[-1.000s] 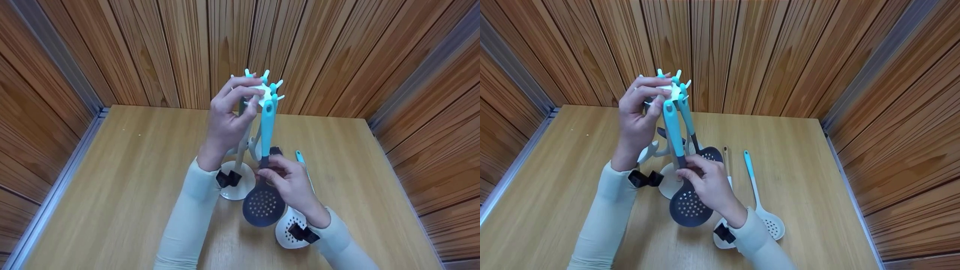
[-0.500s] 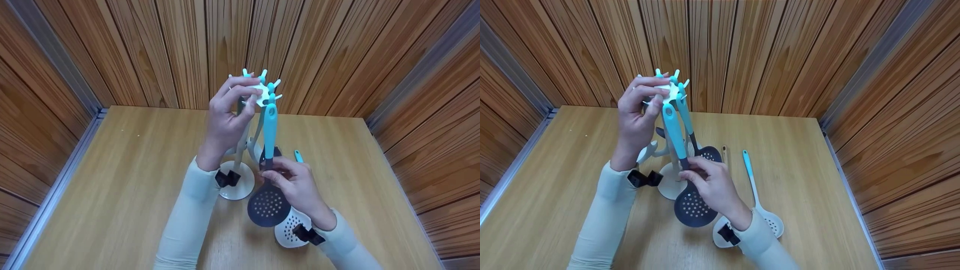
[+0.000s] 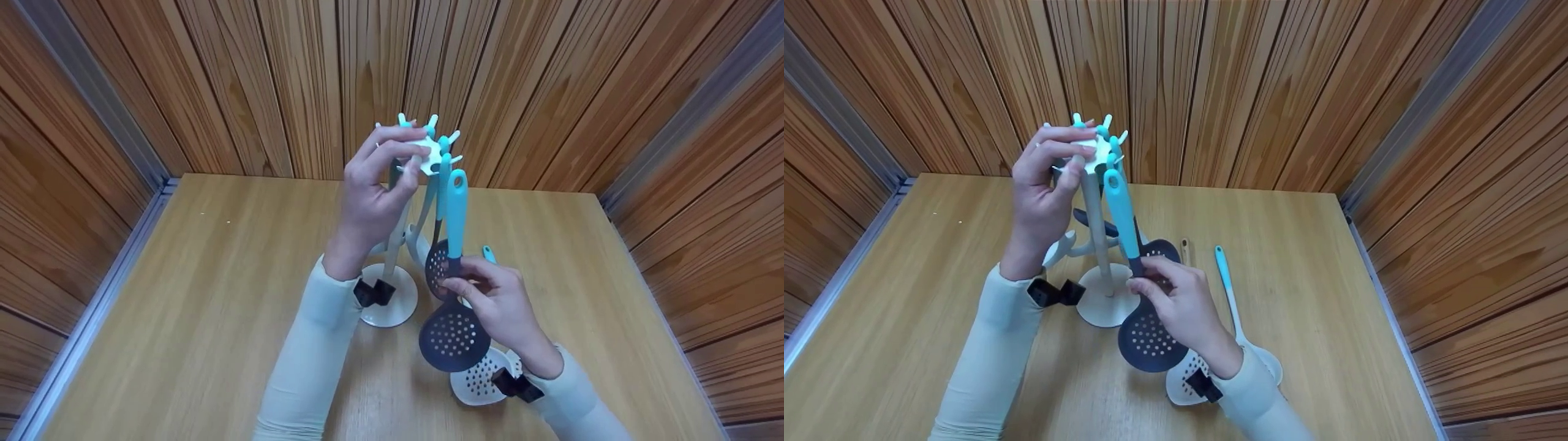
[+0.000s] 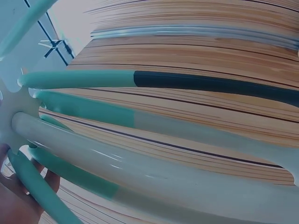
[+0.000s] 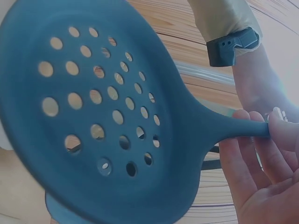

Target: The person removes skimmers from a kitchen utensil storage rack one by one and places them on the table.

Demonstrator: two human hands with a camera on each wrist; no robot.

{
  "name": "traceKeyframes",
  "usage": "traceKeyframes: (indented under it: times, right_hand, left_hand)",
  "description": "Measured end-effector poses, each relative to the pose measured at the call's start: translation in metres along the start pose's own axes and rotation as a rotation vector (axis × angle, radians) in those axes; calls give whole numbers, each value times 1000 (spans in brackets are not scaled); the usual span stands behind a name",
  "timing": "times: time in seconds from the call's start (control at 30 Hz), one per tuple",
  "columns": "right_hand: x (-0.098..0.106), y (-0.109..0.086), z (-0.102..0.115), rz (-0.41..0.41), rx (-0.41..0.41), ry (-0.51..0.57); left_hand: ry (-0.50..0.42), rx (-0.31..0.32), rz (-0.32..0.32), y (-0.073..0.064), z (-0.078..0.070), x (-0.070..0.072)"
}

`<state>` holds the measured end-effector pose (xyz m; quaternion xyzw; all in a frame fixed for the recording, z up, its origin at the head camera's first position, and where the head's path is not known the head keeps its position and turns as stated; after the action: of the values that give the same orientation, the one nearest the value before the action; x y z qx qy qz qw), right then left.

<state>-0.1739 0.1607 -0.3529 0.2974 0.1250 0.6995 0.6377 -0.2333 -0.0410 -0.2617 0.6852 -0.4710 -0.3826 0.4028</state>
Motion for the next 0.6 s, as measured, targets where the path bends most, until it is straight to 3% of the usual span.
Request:
traceKeyframes:
  times: [0.6]
  right_hand:
    - [15,4,-12,-41,-66,-65]
  left_hand:
    - [-35,-3,-16,-1,1,-1]
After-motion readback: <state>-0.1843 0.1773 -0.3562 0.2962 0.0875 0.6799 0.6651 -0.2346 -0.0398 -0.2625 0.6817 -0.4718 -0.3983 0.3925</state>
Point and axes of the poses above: each hand's wrist, its own y-axis towards the middle knuckle, its own x-axis out of the back of the hand, z = x × y, the point moved 4 cm from there along y, towards the middle knuckle, and after that the axes turned 14 degrees about -z, right-handed, at the moved point
